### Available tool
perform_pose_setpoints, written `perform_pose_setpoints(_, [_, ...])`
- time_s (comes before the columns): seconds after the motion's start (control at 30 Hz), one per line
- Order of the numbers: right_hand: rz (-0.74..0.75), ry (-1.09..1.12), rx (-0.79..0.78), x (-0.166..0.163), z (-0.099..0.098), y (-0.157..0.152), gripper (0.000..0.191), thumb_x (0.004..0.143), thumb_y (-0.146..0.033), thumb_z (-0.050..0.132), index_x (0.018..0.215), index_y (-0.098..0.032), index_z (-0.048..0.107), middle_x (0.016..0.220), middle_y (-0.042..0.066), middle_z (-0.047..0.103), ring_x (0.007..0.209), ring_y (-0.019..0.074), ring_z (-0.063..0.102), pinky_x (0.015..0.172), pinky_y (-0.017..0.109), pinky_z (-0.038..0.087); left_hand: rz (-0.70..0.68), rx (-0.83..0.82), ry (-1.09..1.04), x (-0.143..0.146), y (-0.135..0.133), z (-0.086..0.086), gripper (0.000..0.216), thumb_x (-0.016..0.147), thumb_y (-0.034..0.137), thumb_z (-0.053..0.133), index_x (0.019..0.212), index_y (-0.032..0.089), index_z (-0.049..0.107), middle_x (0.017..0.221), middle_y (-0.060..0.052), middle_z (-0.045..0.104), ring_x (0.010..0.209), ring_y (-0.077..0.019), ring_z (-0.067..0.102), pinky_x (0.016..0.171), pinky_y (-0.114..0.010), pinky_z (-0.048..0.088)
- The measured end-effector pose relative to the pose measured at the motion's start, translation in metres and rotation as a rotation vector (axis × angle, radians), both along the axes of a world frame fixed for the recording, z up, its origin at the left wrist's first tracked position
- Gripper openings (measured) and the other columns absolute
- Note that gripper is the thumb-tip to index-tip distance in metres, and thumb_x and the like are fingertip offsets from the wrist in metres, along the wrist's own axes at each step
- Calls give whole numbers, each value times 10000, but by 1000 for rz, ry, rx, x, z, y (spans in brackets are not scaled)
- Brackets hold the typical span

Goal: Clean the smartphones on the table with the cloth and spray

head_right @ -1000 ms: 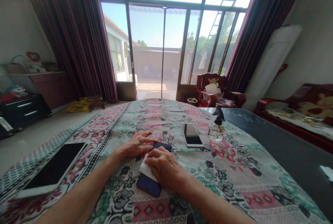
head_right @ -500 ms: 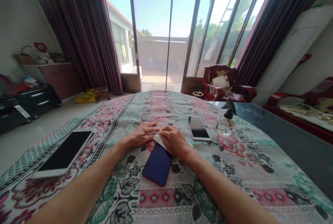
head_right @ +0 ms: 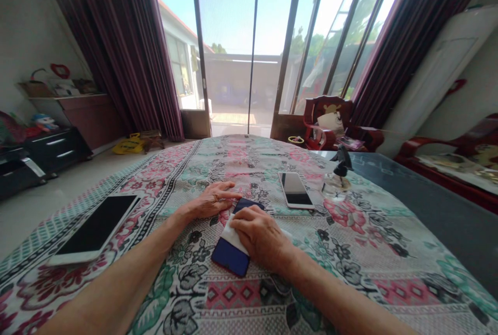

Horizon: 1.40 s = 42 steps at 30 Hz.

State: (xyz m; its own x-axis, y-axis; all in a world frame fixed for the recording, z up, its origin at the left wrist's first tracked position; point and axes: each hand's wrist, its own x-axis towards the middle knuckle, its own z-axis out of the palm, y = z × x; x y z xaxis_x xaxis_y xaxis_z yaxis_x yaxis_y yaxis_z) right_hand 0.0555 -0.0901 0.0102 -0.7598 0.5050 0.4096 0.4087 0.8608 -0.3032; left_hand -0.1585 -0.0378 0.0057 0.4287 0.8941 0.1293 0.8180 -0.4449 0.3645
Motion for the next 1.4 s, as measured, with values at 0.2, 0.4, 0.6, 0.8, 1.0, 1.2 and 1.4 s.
perform_pose_setpoints(0.2, [-144, 38, 75, 5, -4, 42, 246, 933, -204, 457, 994, -212, 695, 982, 55, 678, 941, 178, 584, 857, 340, 468, -24, 10, 7, -2, 1, -2, 333, 907, 316, 517, 1217, 399, 605, 1450, 29, 432, 1330, -244, 363, 1138, -437, 226])
perform_pose_setpoints(0.4, [-110, 21, 60, 13, -5, 24, 239, 931, -198, 463, 1017, -230, 684, 1019, 54, 670, 956, 179, 575, 858, 330, 475, -21, 106, -24, -3, 4, -11, 336, 894, 275, 526, 1191, 395, 627, 1440, 29, 431, 1340, -250, 331, 1135, -449, 232])
perform_pose_setpoints(0.6, [45, -18, -41, 15, -3, -32, 259, 934, -169, 445, 1065, -255, 652, 1064, 39, 652, 948, 172, 562, 839, 319, 488, -21, 80, 20, -1, 2, -10, 372, 907, 271, 494, 1235, 420, 587, 1450, 27, 410, 1372, -270, 280, 1134, -464, 226])
perform_pose_setpoints(0.8, [-27, 17, -25, 20, -4, -12, 254, 945, -192, 442, 1046, -243, 670, 1058, 45, 652, 967, 176, 568, 870, 339, 484, -9, 63, 37, 0, 0, -7, 379, 905, 262, 492, 1238, 417, 585, 1455, 34, 410, 1375, -267, 275, 1136, -464, 221])
perform_pose_setpoints(1.0, [-174, 26, 62, 20, -10, 27, 242, 935, -198, 464, 1028, -229, 685, 1015, 58, 665, 968, 183, 581, 857, 327, 481, -30, 88, 33, 1, 0, -7, 407, 898, 234, 495, 1256, 412, 570, 1447, 12, 413, 1374, -281, 271, 1127, -491, 225])
perform_pose_setpoints(1.2, [-339, 15, 72, 18, -4, 45, 206, 892, -152, 508, 947, -207, 699, 920, 46, 669, 874, 183, 606, 814, 320, 494, -35, 98, 13, 1, 1, -8, 391, 888, 222, 511, 1222, 403, 602, 1424, 21, 445, 1353, -266, 312, 1130, -466, 242])
perform_pose_setpoints(1.4, [-197, -4, 110, 30, -6, 10, 242, 924, -171, 456, 1036, -215, 666, 1017, 60, 662, 951, 192, 586, 821, 321, 514, -19, 82, 20, 2, 0, -8, 377, 893, 225, 515, 1204, 414, 613, 1417, 30, 455, 1349, -259, 330, 1130, -457, 247])
